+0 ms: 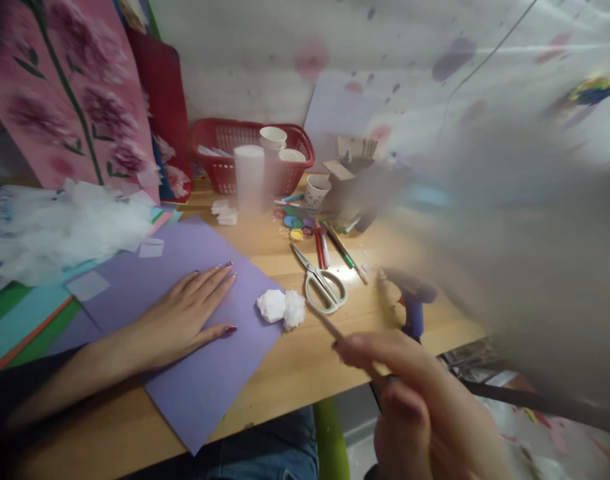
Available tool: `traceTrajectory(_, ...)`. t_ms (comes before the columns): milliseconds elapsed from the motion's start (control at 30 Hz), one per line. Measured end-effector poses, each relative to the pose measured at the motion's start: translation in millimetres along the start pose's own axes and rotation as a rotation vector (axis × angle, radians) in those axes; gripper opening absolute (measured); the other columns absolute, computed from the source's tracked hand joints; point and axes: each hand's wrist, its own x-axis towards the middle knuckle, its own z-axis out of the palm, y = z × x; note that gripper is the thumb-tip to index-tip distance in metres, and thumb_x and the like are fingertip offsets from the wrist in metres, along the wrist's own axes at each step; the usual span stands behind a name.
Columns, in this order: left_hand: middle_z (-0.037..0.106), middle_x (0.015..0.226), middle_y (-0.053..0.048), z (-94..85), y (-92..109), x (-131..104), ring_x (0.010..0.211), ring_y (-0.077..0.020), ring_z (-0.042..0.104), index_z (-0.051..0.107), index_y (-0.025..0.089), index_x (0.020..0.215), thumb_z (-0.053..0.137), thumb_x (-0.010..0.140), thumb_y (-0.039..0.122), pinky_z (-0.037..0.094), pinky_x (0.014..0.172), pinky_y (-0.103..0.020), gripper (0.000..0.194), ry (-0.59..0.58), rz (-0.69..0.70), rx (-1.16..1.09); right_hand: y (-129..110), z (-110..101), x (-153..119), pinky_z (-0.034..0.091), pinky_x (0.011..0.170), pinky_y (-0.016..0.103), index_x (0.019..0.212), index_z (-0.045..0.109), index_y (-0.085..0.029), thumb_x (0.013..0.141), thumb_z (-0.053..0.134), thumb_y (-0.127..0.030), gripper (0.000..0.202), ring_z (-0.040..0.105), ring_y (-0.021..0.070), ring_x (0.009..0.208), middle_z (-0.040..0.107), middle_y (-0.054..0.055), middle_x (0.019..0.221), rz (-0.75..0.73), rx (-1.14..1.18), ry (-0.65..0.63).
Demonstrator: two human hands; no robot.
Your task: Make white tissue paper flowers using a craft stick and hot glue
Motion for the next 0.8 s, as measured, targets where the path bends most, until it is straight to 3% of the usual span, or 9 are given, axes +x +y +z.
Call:
traceTrajectory(67,0.029,0.157,-0.018,0.2,1,0,0.143,-0.0328,0.033,0.034,0.008,0.149,0.032,0.095,0.062,0.026,0.114,-0.049,0.077,0.014,-0.007,0.003,13,11,7,0.049,0.056,0.033,0.085,0.072,-0.022,0.095,0.048,-0.045,0.035,0.063,0.0184,0.057,0.067,0.003,0.065,-0.016,0.049,0.032)
traceTrajectory(100,0.029,0.157,-0.018,0.8,2,0,0.142,-0.0329,0.034,0.035,0.008,0.148,0.030,0.095,0.062,0.026,0.114,-0.049,0.076,0.027,-0.011,0.002,21,17,6,0.050,0.056,0.032,0.083,0.071,-0.020,0.097,0.044,-0.043,0.038,0.063,0.0172,0.055,0.067,0.002,0.063,0.004,0.108,-0.032)
traceTrajectory(300,0.032,0.156,-0.018,7.5,1,0,0.142,-0.0325,0.034,0.036,0.008,0.148,0.026,0.096,0.062,0.026,0.114,-0.049,0.076,0.093,-0.014,-0.040,41,40,-21,0.048,0.055,0.027,0.069,0.070,-0.018,0.093,0.046,-0.056,0.050,0.065,0.0152,0.054,0.068,0.003,0.057,0.228,-0.058,-0.187)
traceTrajectory(500,0.029,0.157,-0.019,2.7,8,0,0.144,-0.0342,0.030,0.036,0.007,0.147,0.038,0.094,0.059,0.024,0.115,-0.051,0.074,0.019,-0.050,-0.069,45,45,-21,0.048,0.056,0.028,0.069,0.070,-0.016,0.089,0.048,-0.063,0.055,0.062,0.0164,0.052,0.067,0.005,0.055,0.355,-0.082,-0.080)
traceTrajectory(633,0.031,0.156,-0.021,-21.3,0,3,0.143,-0.0340,0.033,0.038,0.006,0.146,0.045,0.093,0.055,0.031,0.113,-0.048,0.072,-0.032,0.006,-0.117,53,40,-18,0.045,0.050,0.030,0.061,0.068,-0.016,0.086,0.051,-0.061,0.055,0.058,0.0169,0.047,0.062,0.004,0.050,0.349,0.083,-0.024)
traceTrajectory(700,0.046,0.148,-0.019,-43.8,-20,5,0.136,-0.0300,0.045,0.049,0.010,0.139,0.046,0.095,0.045,0.038,0.109,-0.042,0.056,-0.012,0.037,-0.186,57,41,-16,0.043,0.049,0.032,0.059,0.067,-0.016,0.084,0.054,-0.056,0.049,0.056,0.0179,0.046,0.061,0.004,0.049,0.328,0.161,0.068)
traceTrajectory(767,0.066,0.126,-0.013,-69.0,-51,6,0.116,-0.0251,0.061,0.062,0.013,0.123,0.044,0.096,0.029,0.043,0.103,-0.039,0.037,0.045,-0.045,-0.242,59,45,-14,0.042,0.048,0.034,0.056,0.066,-0.018,0.082,0.055,-0.049,0.043,0.054,0.0186,0.044,0.059,0.003,0.047,0.291,0.206,0.178)
traceTrajectory(800,0.069,0.120,-0.012,-79.6,-68,5,0.111,-0.0233,0.063,0.065,0.013,0.118,0.042,0.094,0.022,0.044,0.101,-0.038,0.034,0.110,-0.109,-0.259,60,47,-12,0.042,0.048,0.035,0.054,0.064,-0.018,0.081,0.054,-0.047,0.041,0.053,0.0188,0.043,0.057,0.003,0.045,0.268,0.221,0.223)
